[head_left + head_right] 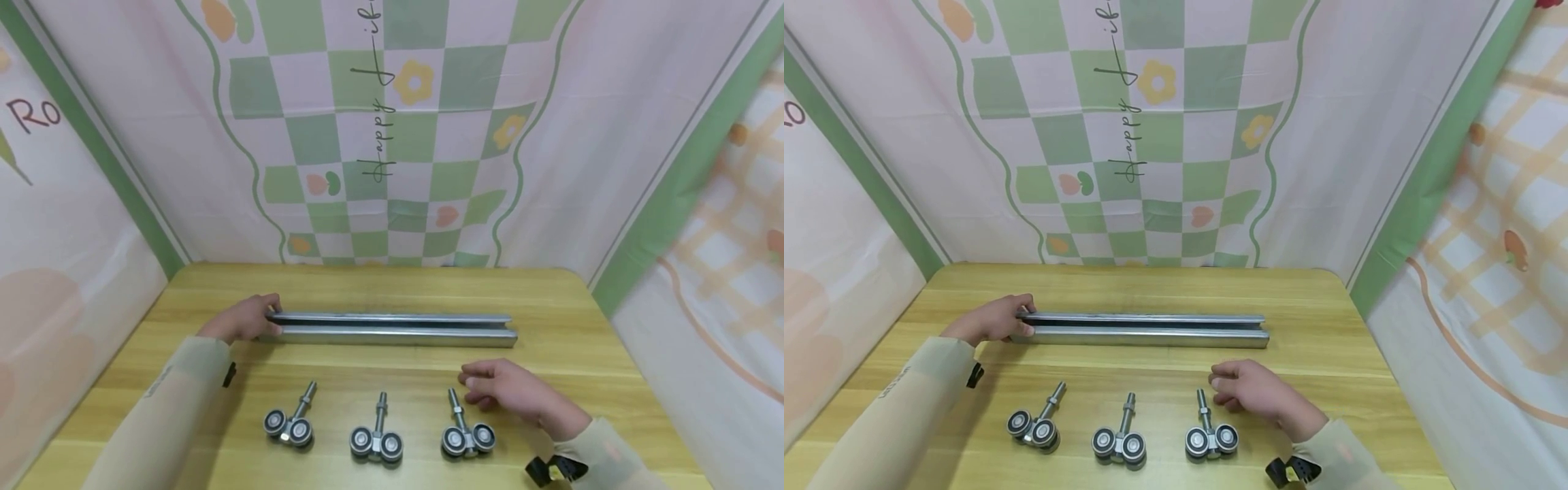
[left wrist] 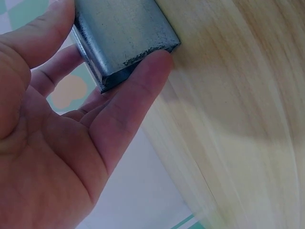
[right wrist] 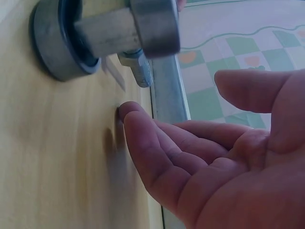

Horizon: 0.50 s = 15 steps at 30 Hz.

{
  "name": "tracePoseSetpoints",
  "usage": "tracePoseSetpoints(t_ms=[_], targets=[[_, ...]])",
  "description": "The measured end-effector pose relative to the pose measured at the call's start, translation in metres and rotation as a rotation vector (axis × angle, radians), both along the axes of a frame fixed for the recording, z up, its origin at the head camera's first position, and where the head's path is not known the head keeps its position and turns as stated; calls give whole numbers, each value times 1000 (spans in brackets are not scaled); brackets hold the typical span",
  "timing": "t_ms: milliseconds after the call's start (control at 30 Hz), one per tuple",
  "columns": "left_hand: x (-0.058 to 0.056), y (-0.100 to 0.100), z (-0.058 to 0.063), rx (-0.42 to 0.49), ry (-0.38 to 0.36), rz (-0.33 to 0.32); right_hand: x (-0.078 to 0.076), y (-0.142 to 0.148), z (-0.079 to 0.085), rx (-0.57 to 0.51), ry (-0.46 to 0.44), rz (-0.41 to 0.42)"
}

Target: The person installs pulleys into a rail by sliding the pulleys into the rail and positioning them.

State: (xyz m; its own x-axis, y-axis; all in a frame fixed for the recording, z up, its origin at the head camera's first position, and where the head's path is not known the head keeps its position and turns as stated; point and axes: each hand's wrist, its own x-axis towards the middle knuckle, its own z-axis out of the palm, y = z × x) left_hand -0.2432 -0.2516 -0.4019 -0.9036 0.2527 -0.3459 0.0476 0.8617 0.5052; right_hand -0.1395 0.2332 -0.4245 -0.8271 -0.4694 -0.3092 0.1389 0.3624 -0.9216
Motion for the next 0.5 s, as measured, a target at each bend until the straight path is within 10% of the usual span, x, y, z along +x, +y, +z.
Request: tracePoseSetpoints(t_ms=[500], targets=[[-2, -1, -1, -15, -2, -17, 3, -1, -6, -141, -138, 2]])
